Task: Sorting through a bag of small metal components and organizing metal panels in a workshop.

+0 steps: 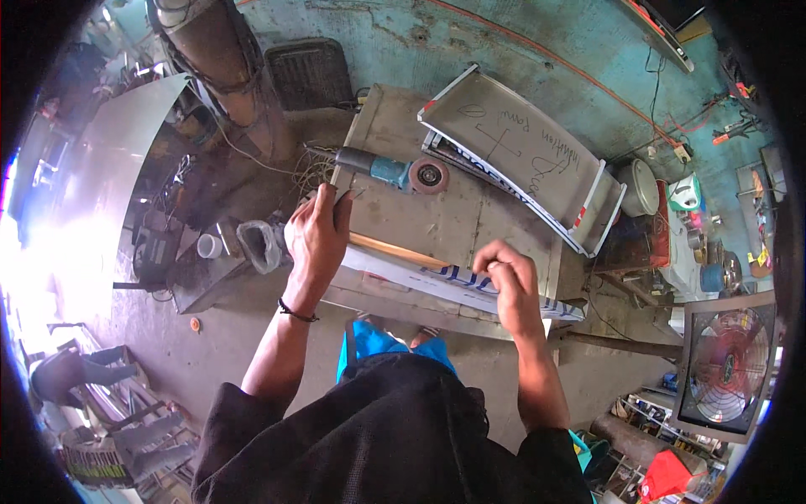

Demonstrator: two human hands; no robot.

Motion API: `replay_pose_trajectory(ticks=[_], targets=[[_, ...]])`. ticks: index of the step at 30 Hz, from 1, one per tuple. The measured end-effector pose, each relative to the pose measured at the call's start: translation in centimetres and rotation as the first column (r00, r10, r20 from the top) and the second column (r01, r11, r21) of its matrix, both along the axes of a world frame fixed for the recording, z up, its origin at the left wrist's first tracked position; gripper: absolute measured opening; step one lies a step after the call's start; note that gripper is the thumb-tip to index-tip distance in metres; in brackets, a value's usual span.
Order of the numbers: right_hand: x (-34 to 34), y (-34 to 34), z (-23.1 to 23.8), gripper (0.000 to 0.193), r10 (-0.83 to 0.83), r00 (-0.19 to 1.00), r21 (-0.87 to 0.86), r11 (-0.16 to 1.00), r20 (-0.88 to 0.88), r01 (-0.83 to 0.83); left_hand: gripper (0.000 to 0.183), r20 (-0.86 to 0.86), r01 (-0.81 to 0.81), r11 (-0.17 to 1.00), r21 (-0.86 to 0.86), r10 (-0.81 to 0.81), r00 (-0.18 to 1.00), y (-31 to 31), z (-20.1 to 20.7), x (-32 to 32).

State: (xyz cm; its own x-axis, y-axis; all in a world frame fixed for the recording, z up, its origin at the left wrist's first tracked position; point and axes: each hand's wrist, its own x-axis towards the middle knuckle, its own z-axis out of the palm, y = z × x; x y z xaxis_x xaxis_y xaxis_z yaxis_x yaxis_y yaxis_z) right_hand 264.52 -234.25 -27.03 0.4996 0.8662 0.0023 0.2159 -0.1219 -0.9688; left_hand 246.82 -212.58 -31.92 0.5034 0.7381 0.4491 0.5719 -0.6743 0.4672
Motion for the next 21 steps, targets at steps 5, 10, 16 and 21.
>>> replay_pose_trajectory(ticks=[5,10,16,21], targets=[[0.1,1.0,0.7,0.018,0.209,0.935,-0.123,0.976,0.286,-0.181,0.02,0.063,0.025,0.999,0.028,-0.027,0.998,0.1,0.1,0.1],[0.4,2.0,1.3,0.013,0.287,0.735,-0.257,0.954,0.614,-0.157,0.02,0.03,0.025,1.0,0.009,-0.025,0.999,0.2,0.1,0.1],[1.2,2.5,1.1,0.008,0.369,0.598,-0.233,0.927,0.711,-0.294,0.021,0.028,0.022,0.999,0.029,-0.023,0.999,0.4,-0.1,0.5],[1.3,2.9,1.0,0.006,0.413,0.493,-0.271,0.903,0.766,-0.335,0.026,0.069,0.006,1.0,-0.01,-0.005,0.998,0.4,-0.3,0.6]])
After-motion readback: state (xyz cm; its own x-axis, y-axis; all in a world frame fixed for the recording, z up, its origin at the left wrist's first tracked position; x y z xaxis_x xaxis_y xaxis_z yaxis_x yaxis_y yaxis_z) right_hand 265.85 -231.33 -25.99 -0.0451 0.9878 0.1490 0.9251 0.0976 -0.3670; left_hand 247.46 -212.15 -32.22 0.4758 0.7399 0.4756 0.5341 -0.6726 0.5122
